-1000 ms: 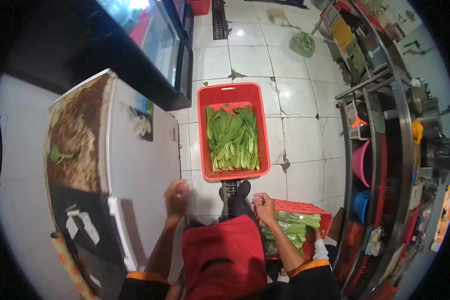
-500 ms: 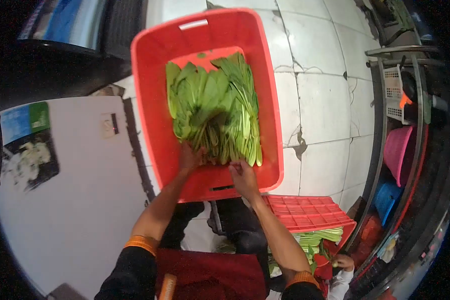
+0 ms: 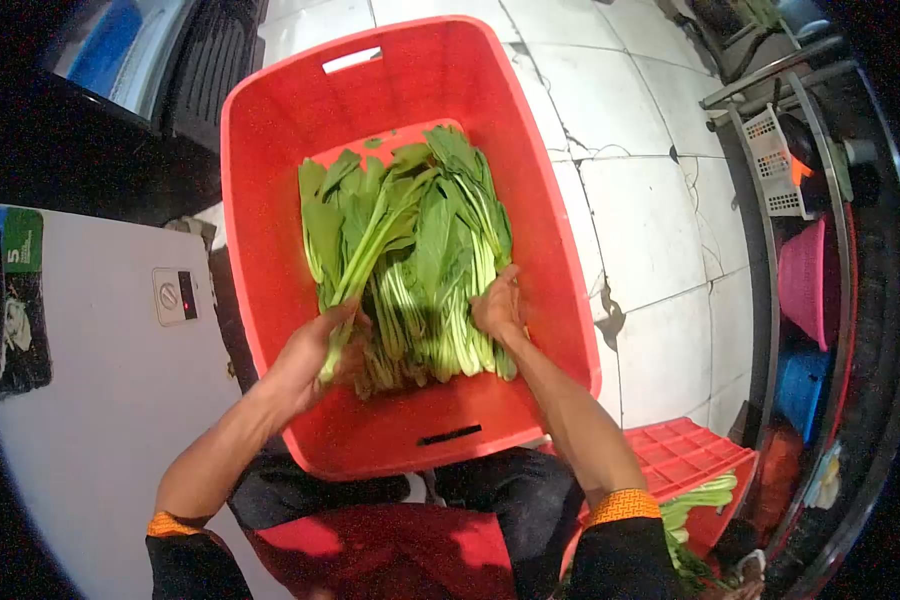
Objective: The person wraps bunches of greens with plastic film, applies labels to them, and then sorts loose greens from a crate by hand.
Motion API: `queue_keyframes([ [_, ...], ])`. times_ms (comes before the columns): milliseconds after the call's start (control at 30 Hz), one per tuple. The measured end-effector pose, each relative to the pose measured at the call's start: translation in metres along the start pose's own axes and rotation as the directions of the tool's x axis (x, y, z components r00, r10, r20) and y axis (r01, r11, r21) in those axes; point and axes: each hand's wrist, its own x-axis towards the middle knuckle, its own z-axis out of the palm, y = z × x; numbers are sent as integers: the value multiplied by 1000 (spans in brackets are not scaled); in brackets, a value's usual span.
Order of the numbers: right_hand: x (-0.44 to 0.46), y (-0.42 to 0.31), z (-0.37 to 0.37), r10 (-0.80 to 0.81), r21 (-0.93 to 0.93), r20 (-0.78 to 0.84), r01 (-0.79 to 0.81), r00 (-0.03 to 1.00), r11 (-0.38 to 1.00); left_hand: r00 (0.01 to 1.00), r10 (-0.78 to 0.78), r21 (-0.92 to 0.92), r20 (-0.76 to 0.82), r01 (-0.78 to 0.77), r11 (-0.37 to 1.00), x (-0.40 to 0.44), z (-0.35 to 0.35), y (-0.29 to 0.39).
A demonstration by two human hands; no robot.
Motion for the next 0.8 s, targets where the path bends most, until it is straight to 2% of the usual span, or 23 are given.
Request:
queue_keyframes([
  [33,6,3,1,-8,13,-24,9,1000,1000,998,66,4,-6,-66,998,-9,8,-2],
  [100,14,9,9,-153,32,-144,159,978,987,990,141,14,-3,-141,990,-19,22,-7],
  [133,-6,-23,-28,-78,60,107,72,991,996,982,187,1,-29,-187,982,-23,30,-11],
  [167,-7,-27,-38,-83,58,88,79,993,995,971,232,-14,-51,-233,972,-24,33,-15],
  [200,-7,-26,-48,-22,377,278,-88,960,922,964,265,69,-30,-262,963,-23,30,-19],
  [233,-7,-25,-56,-37,614,465,-293,884,733,959,282,66,-16,-280,958,-21,25,-23],
  [267,-9,-25,-65,-86,619,392,-194,916,761,939,343,63,40,-345,937,-18,19,-23],
  [300,-13,-26,-74,-176,724,297,-102,938,682,909,406,55,92,-412,910,-17,15,-21],
  [367,-31,-34,-90,-150,848,180,-76,972,524,906,415,-11,89,-416,909,-20,15,-17],
  [400,-46,-38,-97,-146,844,186,-82,972,531,888,451,-52,95,-448,893,-22,17,-15],
  [467,-79,-51,-112,-211,907,43,50,977,418,873,482,-107,76,-473,874,-22,24,-15],
  [500,-95,-59,-119,-213,905,42,53,976,422,871,485,-112,76,-475,873,-21,30,-16],
  [567,-125,-73,-126,-295,875,-109,232,949,424,852,521,-62,56,-518,853,-14,39,-21],
  [633,-148,-80,-111,-386,704,-248,439,889,558,832,548,-77,84,-543,836,-2,42,-26],
  [667,-159,-81,-99,-419,645,-234,463,877,608,814,573,-21,92,-574,819,3,43,-28],
  [700,-167,-79,-79,-531,456,-331,625,780,633,797,596,35,101,-601,798,11,45,-32],
  [733,-180,-81,-66,-618,356,-319,695,718,624,797,593,-120,-115,-604,788,21,58,-38],
  [767,-183,-79,-59,-646,303,-296,711,703,635,806,569,49,162,-583,811,17,48,-40],
  [800,-180,-77,-62,-702,225,-277,754,656,617,820,548,106,163,-567,817,23,41,-43],
])
